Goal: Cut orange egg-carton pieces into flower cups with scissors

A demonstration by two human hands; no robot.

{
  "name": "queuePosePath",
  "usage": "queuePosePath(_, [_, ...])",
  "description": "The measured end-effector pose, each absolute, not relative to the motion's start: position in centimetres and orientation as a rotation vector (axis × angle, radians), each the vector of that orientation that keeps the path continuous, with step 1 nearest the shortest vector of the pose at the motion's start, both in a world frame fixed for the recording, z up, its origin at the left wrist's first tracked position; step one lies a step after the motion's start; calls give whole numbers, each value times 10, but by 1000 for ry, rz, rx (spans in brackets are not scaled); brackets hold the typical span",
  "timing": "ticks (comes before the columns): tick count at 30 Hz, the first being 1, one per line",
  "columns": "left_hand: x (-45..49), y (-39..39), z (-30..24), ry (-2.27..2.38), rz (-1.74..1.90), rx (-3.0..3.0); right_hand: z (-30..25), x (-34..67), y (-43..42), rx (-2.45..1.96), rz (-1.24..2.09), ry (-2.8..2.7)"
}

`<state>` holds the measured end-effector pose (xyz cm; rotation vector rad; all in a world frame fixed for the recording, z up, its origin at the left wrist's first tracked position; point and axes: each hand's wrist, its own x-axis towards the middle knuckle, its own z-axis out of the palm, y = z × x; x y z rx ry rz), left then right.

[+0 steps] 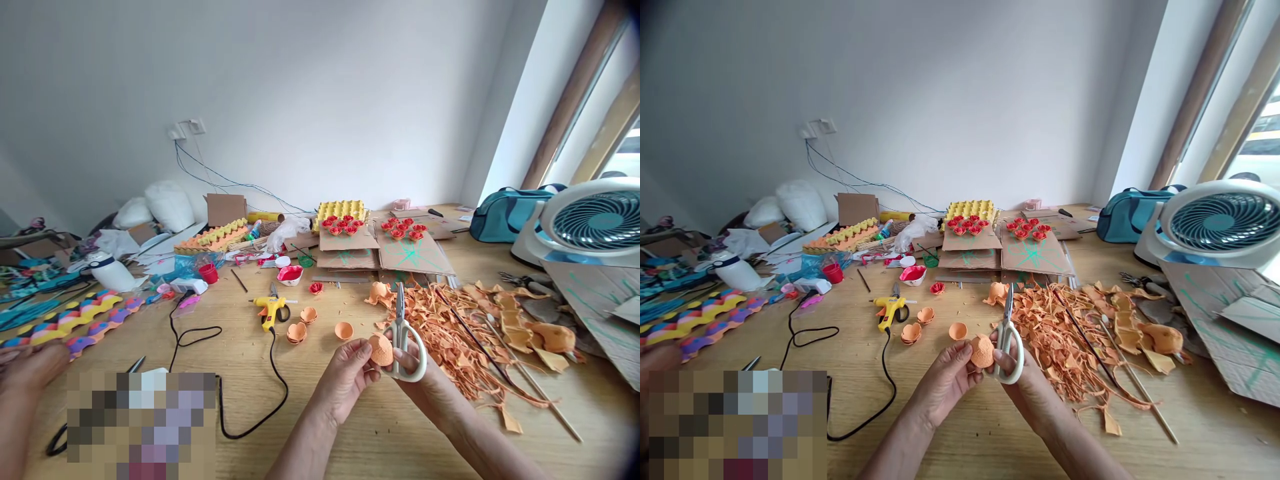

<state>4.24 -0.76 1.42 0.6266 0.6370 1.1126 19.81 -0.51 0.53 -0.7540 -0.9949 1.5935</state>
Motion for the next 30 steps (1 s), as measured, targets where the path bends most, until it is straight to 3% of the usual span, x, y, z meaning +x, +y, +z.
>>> queuePosePath(15, [49,-8,10,587,1102,401,-7,203,1,-896,1327,-1123])
queuePosePath(30, [26,3,26,577,1607,397,-11,203,-3,-941,1299,-1735])
